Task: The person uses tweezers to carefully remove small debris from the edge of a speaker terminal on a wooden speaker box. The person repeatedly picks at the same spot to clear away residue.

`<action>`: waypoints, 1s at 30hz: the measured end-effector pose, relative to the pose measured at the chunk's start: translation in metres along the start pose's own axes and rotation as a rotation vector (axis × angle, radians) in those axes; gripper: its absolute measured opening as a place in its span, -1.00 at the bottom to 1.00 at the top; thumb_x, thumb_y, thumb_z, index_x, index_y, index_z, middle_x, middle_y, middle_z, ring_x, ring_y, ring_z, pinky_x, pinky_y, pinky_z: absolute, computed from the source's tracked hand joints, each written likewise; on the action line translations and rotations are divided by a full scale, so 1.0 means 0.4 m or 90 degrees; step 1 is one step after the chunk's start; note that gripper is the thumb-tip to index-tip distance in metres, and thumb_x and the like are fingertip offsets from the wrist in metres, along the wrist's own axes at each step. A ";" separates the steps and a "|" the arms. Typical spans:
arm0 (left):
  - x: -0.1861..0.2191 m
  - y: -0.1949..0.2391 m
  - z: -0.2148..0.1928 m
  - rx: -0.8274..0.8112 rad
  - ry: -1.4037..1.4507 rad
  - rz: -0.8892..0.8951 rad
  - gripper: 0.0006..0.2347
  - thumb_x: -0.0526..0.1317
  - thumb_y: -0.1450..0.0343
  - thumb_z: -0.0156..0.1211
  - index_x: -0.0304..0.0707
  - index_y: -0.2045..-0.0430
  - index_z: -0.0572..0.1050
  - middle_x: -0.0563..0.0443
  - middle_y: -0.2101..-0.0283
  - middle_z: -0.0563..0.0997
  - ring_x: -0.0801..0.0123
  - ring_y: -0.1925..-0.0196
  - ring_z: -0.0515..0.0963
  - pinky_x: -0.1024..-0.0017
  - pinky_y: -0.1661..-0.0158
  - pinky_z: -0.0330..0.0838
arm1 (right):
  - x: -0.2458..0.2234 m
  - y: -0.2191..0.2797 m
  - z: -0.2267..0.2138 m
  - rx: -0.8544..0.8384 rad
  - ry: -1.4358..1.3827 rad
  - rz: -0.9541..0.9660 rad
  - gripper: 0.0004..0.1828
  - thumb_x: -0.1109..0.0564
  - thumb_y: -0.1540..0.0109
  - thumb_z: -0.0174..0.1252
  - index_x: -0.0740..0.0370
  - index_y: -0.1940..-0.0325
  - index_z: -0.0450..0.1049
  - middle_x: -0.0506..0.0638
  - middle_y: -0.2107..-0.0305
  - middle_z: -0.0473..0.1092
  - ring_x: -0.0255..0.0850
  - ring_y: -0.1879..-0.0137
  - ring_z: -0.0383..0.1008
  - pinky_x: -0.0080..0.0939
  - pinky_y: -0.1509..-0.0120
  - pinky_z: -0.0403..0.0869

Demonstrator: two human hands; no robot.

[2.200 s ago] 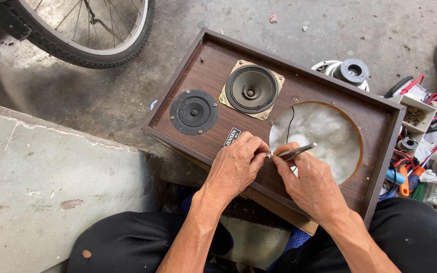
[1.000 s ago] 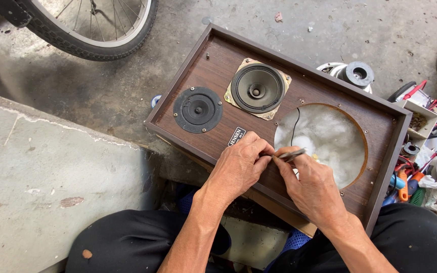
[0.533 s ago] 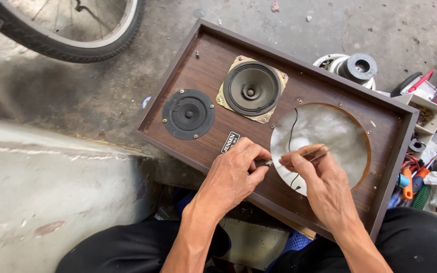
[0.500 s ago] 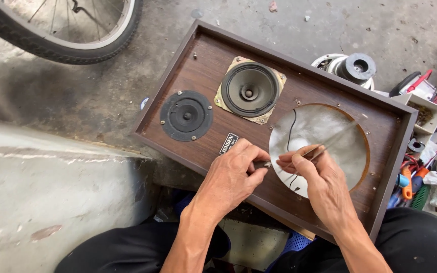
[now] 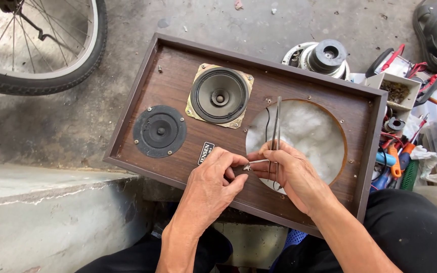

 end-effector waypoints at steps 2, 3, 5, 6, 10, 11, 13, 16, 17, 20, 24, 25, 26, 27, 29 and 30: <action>0.006 0.001 -0.001 -0.009 0.001 -0.021 -0.84 -0.19 -0.47 0.32 0.07 0.09 0.68 0.30 0.19 0.58 0.49 0.42 0.60 0.46 0.22 0.57 | -0.006 0.005 0.003 0.002 0.006 0.004 -0.96 0.22 -0.35 0.09 0.22 0.15 0.43 0.26 0.03 0.66 0.04 0.03 0.65 0.02 -0.20 0.59; 0.006 0.001 -0.001 -0.008 -0.006 -0.026 -0.84 -0.18 -0.48 0.33 0.08 0.08 0.68 0.30 0.20 0.58 0.49 0.43 0.59 0.45 0.22 0.56 | -0.011 0.011 0.005 0.018 0.013 0.014 -0.95 0.22 -0.34 0.09 0.23 0.13 0.44 0.27 0.03 0.66 0.05 0.01 0.65 0.01 -0.20 0.59; 0.001 0.000 0.005 -0.008 -0.015 -0.030 -0.83 -0.17 -0.48 0.33 0.09 0.07 0.68 0.30 0.21 0.59 0.48 0.43 0.59 0.45 0.22 0.55 | -0.017 0.016 0.006 0.034 0.018 0.024 -0.94 0.23 -0.33 0.10 0.24 0.12 0.44 0.28 0.02 0.66 0.07 -0.02 0.66 0.01 -0.21 0.60; -0.004 -0.002 0.010 0.014 -0.018 -0.011 -0.84 -0.18 -0.47 0.34 0.07 0.10 0.68 0.31 0.21 0.59 0.50 0.41 0.61 0.46 0.24 0.57 | -0.016 0.014 0.005 0.026 0.005 0.024 -0.95 0.23 -0.34 0.10 0.25 0.13 0.44 0.30 0.04 0.66 0.07 0.01 0.66 0.02 -0.19 0.60; -0.008 -0.003 0.021 0.051 -0.008 0.047 -0.87 -0.23 -0.46 0.37 -0.01 0.14 0.69 0.29 0.21 0.59 0.56 0.34 0.61 0.53 0.27 0.64 | -0.012 0.013 -0.004 0.007 -0.015 0.019 -0.95 0.23 -0.33 0.10 0.25 0.14 0.45 0.29 0.07 0.66 0.08 0.02 0.66 0.04 -0.21 0.60; -0.008 -0.004 0.022 0.050 -0.010 0.047 -0.87 -0.23 -0.46 0.37 -0.01 0.14 0.69 0.29 0.21 0.59 0.56 0.34 0.61 0.53 0.27 0.64 | -0.015 0.013 -0.002 0.007 -0.017 0.019 -0.95 0.23 -0.33 0.10 0.25 0.14 0.45 0.29 0.07 0.66 0.08 0.02 0.66 0.04 -0.21 0.60; -0.006 -0.005 0.026 0.070 -0.001 0.058 -0.91 -0.25 -0.47 0.38 -0.02 0.21 0.71 0.28 0.25 0.58 0.59 0.37 0.61 0.57 0.33 0.63 | -0.019 0.015 0.000 0.021 -0.015 0.028 -0.95 0.24 -0.33 0.10 0.26 0.14 0.44 0.27 0.08 0.64 0.06 0.04 0.65 0.01 -0.19 0.60; -0.015 -0.010 0.033 0.082 -0.024 0.064 -0.95 -0.24 -0.51 0.33 -0.05 0.25 0.70 0.27 0.29 0.56 0.55 0.39 0.56 0.51 0.37 0.56 | -0.019 0.012 0.000 0.025 -0.018 0.036 -0.94 0.25 -0.33 0.11 0.26 0.12 0.45 0.28 0.06 0.65 0.05 0.04 0.65 0.00 -0.19 0.61; -0.017 -0.011 0.036 0.080 -0.025 0.065 -0.95 -0.24 -0.51 0.33 -0.05 0.25 0.70 0.27 0.29 0.56 0.55 0.39 0.56 0.51 0.37 0.56 | -0.019 0.012 -0.001 0.026 -0.020 0.037 -0.94 0.25 -0.33 0.11 0.26 0.12 0.45 0.28 0.06 0.65 0.05 0.04 0.65 0.00 -0.19 0.61; -0.023 -0.015 0.042 0.090 -0.028 0.072 -0.98 -0.25 -0.51 0.33 -0.03 0.28 0.67 0.25 0.27 0.57 0.57 0.39 0.56 0.54 0.39 0.57 | -0.021 0.013 -0.002 0.019 -0.024 0.036 -0.96 0.23 -0.33 0.10 0.26 0.15 0.43 0.27 0.08 0.65 0.04 0.04 0.64 0.02 -0.21 0.61; -0.016 -0.014 0.036 0.083 -0.036 0.060 -0.97 -0.26 -0.50 0.33 -0.03 0.26 0.66 0.26 0.24 0.59 0.57 0.40 0.56 0.54 0.40 0.59 | -0.017 0.010 -0.004 0.015 -0.029 0.036 -0.94 0.24 -0.35 0.08 0.28 0.13 0.45 0.27 0.07 0.65 0.05 0.02 0.65 0.02 -0.22 0.61; -0.011 -0.013 0.033 0.068 -0.026 0.044 -0.96 -0.25 -0.51 0.32 -0.03 0.23 0.67 0.26 0.22 0.59 0.56 0.39 0.56 0.54 0.36 0.61 | -0.014 0.008 -0.006 0.011 -0.034 0.030 -0.93 0.24 -0.35 0.07 0.29 0.13 0.45 0.27 0.09 0.64 0.05 0.03 0.65 0.02 -0.21 0.61; -0.005 -0.013 0.029 0.067 -0.027 0.044 -0.96 -0.25 -0.51 0.32 -0.03 0.23 0.67 0.26 0.22 0.59 0.56 0.39 0.56 0.54 0.36 0.61 | -0.009 0.004 -0.010 0.012 -0.036 0.030 -0.93 0.24 -0.35 0.07 0.29 0.13 0.45 0.27 0.09 0.64 0.05 0.03 0.65 0.02 -0.21 0.61; -0.001 -0.013 0.026 0.049 -0.029 0.004 -0.93 -0.19 -0.49 0.34 0.04 0.20 0.68 0.27 0.24 0.58 0.55 0.47 0.58 0.54 0.34 0.61 | -0.005 0.000 -0.013 0.002 -0.035 0.022 -0.93 0.24 -0.34 0.08 0.28 0.13 0.46 0.27 0.09 0.65 0.04 0.04 0.65 0.03 -0.20 0.61; -0.001 -0.015 0.034 0.031 -0.033 -0.037 -0.90 -0.14 -0.48 0.36 0.10 0.16 0.69 0.28 0.25 0.57 0.53 0.55 0.59 0.53 0.31 0.60 | 0.000 -0.004 -0.017 -0.008 -0.035 0.014 -0.93 0.23 -0.33 0.09 0.27 0.14 0.47 0.26 0.10 0.65 0.04 0.04 0.65 0.03 -0.19 0.62; -0.004 -0.018 0.043 0.070 -0.044 -0.005 -0.92 -0.13 -0.46 0.40 0.08 0.22 0.67 0.28 0.27 0.56 0.54 0.50 0.57 0.50 0.33 0.60 | 0.001 -0.004 -0.017 -0.010 -0.035 0.012 -0.92 0.23 -0.33 0.09 0.27 0.14 0.47 0.24 0.10 0.64 0.03 0.04 0.65 0.04 -0.20 0.62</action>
Point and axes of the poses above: each hand's wrist, its own y-axis away from the middle knuckle, its own z-axis out of the palm, x = y × z, the point moved 1 cm from there along -y, towards the middle knuckle
